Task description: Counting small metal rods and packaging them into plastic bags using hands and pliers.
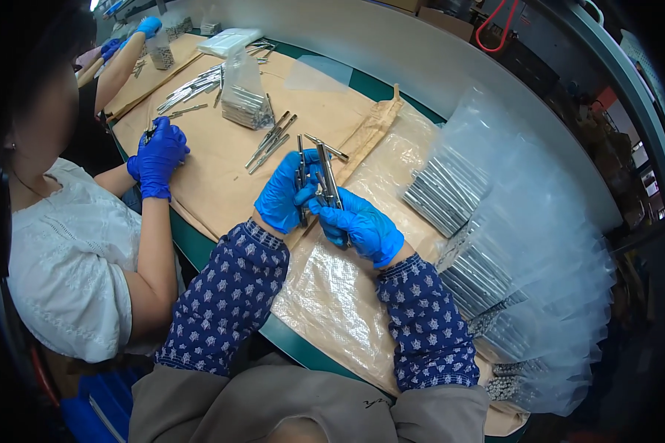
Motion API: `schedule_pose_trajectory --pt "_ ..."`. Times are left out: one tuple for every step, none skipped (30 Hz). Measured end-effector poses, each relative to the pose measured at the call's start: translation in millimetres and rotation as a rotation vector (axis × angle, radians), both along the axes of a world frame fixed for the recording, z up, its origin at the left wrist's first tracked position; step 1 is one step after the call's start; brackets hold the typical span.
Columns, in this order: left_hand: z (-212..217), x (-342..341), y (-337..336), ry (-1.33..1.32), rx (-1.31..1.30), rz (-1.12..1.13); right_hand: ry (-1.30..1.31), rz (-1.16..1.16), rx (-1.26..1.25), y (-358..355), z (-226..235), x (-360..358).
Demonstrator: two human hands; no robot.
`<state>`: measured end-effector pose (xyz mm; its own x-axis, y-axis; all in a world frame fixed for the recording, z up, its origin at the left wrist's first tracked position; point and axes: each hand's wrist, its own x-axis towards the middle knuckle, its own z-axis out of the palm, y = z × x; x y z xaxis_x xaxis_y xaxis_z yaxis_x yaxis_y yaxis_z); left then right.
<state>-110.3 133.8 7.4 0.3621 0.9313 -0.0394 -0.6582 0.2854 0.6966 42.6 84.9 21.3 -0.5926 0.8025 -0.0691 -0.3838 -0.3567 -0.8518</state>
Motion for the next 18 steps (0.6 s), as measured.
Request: schedule_pose_trajectory --pt "2 0 -2 0.005 -0.045 0.027 -0.004 -0.004 0.008 -2 4 -1" --pt "-1 -2 0 0.006 -0.046 0.029 -0.003 -0.002 0.007 -2 2 0" --pt "-6 -4 4 -0.062 0.008 -0.074 0.004 -0.024 -0.001 -1 -1 2" --pt "-10 -6 7 -0.13 0.062 -0.179 0.011 -0.047 -0.009 -1 -4 4" --pt "-5 -4 5 -0.03 0.01 -0.119 -0.03 -0.065 0.013 1 -7 6" --pt "-6 -4 5 -0.03 0.01 -0.12 -0.029 -0.067 0.013 2 -9 6" --pt "-8 -4 3 0.006 0.066 -0.074 -0.025 -0.072 0.003 2 -11 7" --pt "-7 -3 1 0.042 0.12 -0.029 -0.02 -0.077 -0.008 3 -12 7" --pt "-6 -1 0 0.042 0.12 -0.032 -0.02 -0.081 -0.008 3 -12 7" --pt "-4 0 -2 0.052 0.204 0.124 -0.058 -0.095 0.013 3 -12 6" --pt "-1 2 -4 0.061 0.286 0.279 -0.097 -0.111 0.033 3 -11 6" --pt "0 1 -4 0.028 0.403 0.31 -0.097 -0.116 0.032 3 -10 7" --pt "-1 1 -5 0.064 0.427 0.326 -0.032 -0.118 0.05 3 -9 7" --pt "-1 2 -5 0.1 0.45 0.344 0.033 -0.119 0.069 3 -8 7" --pt "-5 3 -3 0.098 0.45 0.342 0.031 -0.122 0.069 2 -8 6" --pt "-12 5 -1 0.212 0.358 0.288 0.015 -0.174 0.088 2 -7 3" --pt "-9 7 -1 0.326 0.266 0.237 -0.001 -0.222 0.108 2 -6 3" --pt "-7 6 -2 0.323 0.267 0.237 -0.003 -0.223 0.11 2 -5 4"
